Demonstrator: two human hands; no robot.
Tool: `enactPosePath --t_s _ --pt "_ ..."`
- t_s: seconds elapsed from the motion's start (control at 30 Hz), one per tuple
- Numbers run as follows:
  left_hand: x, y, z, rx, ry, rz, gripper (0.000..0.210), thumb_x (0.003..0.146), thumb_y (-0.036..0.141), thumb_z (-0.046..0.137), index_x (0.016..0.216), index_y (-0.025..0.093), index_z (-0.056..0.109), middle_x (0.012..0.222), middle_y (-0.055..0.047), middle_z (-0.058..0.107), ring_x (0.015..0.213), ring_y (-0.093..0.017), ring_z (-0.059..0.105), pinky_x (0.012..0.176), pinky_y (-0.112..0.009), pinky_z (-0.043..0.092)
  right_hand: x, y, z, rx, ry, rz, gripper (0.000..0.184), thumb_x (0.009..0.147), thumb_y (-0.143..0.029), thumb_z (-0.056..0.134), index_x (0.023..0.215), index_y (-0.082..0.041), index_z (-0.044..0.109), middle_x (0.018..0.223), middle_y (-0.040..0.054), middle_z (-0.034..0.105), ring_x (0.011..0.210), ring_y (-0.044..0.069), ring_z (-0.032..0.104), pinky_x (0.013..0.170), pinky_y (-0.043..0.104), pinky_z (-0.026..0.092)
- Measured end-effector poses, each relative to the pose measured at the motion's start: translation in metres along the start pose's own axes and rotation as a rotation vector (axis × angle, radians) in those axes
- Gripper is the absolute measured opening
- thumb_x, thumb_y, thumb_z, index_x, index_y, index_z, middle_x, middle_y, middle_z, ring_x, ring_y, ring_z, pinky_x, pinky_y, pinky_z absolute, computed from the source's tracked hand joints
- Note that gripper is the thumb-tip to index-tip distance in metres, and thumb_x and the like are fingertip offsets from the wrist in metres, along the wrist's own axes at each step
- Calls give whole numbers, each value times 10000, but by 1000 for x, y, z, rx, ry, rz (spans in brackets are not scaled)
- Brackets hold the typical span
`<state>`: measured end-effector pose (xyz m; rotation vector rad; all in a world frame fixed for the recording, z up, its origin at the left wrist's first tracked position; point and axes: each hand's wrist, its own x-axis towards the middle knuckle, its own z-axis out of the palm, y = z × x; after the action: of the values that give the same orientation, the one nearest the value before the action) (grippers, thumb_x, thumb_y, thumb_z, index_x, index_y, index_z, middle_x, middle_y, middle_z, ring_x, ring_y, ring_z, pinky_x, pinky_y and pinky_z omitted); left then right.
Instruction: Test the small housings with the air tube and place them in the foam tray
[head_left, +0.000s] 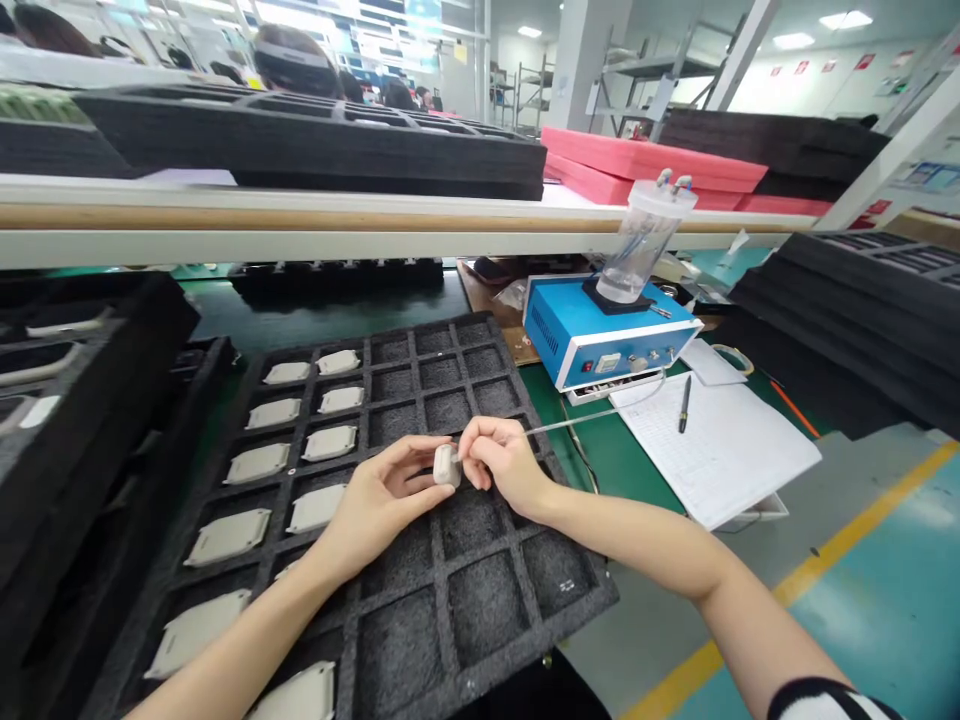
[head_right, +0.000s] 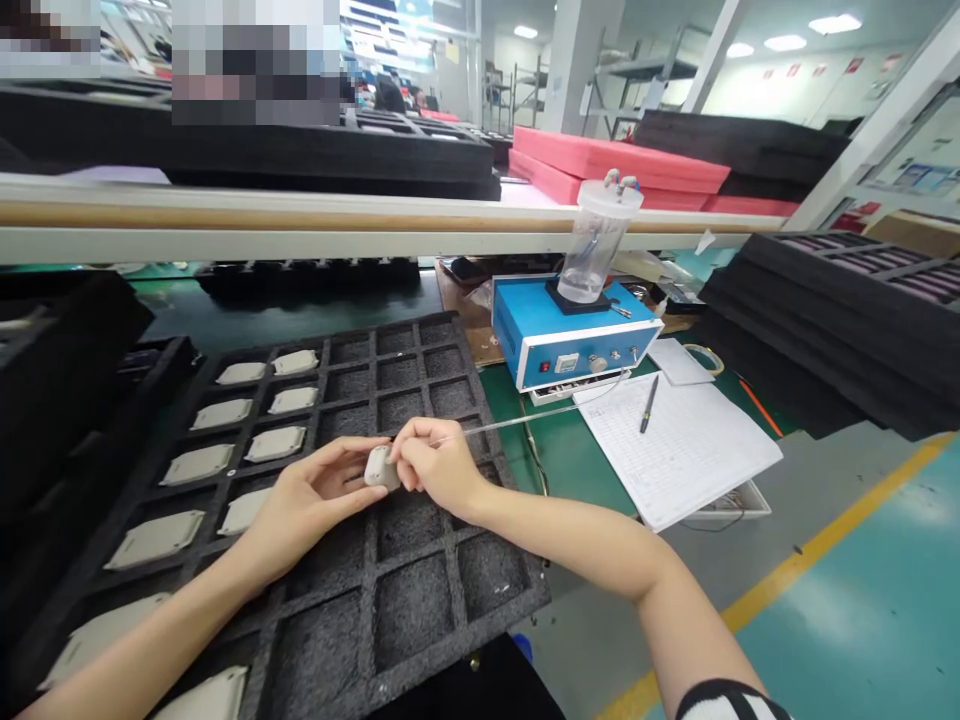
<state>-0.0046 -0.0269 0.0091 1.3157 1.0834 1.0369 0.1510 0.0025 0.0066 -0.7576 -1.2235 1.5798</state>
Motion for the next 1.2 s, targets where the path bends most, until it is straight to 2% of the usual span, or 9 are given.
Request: enactPosePath --t_s 0.27,0.7,0.93,1.2 --pt "1 0 -1 -27 -6 -10 388 626 245 777 986 212 637 1015 -43 680 998 -231 629 917 -371 511 0 2 -1 6 -8 -6 95 609 -157 447 555 -172 524 350 -64 464 304 65 347 340 187 243" --pt "1 -4 -2 -11 -8 -9 411 641 231 755 1020 173 606 1025 -62 665 1004 -230 622 916 -394 506 -1 -2 0 -5 -8 -3 92 618 -174 447 557 -165 515 344 -66 459 300 56 343 338 175 250" --pt "3 -4 -1 -38 -20 -10 405 640 219 758 1014 176 607 1007 -41 666 983 -196 628 905 -344 513 -1 -2 0 -1 -4 -2 90 613 -171 448 558 -164 519 343 -66 464 297 54 338 337 173 254" --pt "2 -4 -1 -39 -4 -21 405 626 215 768 999 168 616 985 -47 676 956 -199 640 899 -349 518 -1 -3 0 5 -6 1 89 612 -172 451 554 -163 518 341 -67 463 295 54 338 334 171 253"
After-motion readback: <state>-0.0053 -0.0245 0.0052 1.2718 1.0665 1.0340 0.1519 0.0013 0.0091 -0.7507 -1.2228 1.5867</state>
